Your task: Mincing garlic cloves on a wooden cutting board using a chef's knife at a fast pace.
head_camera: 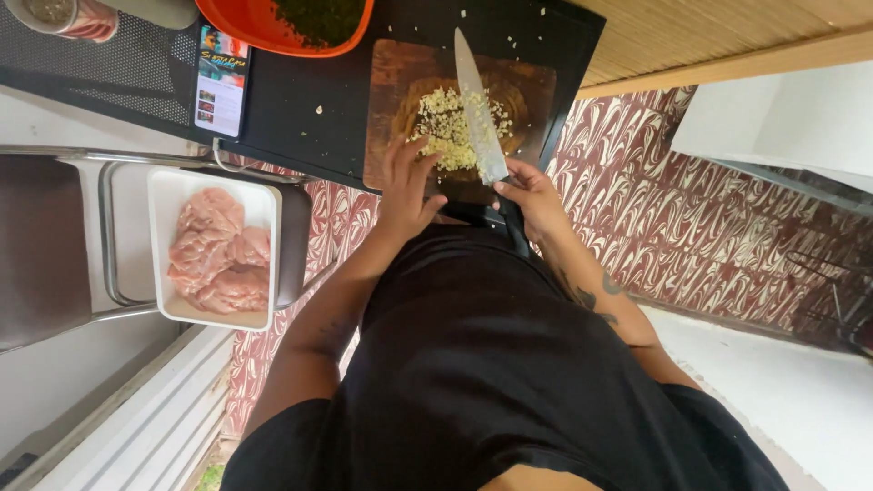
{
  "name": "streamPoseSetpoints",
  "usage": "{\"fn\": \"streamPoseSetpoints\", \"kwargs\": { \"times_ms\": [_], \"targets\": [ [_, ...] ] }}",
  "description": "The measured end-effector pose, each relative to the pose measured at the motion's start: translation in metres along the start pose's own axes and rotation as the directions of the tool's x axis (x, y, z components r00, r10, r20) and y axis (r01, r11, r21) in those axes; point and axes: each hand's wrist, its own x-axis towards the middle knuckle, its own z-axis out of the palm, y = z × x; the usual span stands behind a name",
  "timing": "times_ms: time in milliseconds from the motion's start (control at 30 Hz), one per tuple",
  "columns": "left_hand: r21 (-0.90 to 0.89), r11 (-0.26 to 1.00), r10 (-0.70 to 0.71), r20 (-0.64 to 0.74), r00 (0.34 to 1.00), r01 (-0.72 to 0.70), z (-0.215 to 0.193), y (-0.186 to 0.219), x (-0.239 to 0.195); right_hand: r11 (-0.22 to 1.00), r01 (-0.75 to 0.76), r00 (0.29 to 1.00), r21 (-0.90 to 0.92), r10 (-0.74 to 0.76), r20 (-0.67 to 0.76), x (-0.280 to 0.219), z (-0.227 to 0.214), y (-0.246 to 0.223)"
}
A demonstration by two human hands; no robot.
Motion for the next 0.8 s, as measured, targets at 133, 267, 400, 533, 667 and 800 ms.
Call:
{"fn": "streamPoseSetpoints", "kwargs": {
  "times_ms": [133,267,400,533,667,800],
  "targets": [
    [-0.041,0.998,0.06,0.082,0.995,-0.057,-0.005,0.026,0.0,1.0,0.021,0.999,-0.004,-0.022,-0.023,-0.024,0.012,-0.023],
    [0.0,0.991,0.133,0.24,0.962,-0.137,0.002,0.033,0.0,0.999,-0.026,0.999,0.021,0.025,0.042,-0.028,0.01,-0.014],
    [0.09,0.971,0.185,0.293,0.938,-0.22,0.007,0.037,0.003,1.0,-0.012,1.0,-0.005,0.012,0.016,-0.025,0.004,-0.006],
    [0.18,0.954,0.176,0.304,0.936,-0.238,0.006,0.038,0.005,0.999,-0.032,0.999,-0.012,0.032,0.002,-0.031,0.01,-0.011],
    [0.272,0.934,0.129,0.346,0.929,-0.231,0.014,0.029,0.009,0.992,-0.037,0.999,-0.123,0.042,0.035,-0.032,0.01,-0.015],
    [0.354,0.895,0.168,0.294,0.941,-0.271,0.022,0.02,0.02,0.986,-0.045,0.996,-0.163,0.056,0.063,-0.036,0.008,-0.017]
  ]
}}
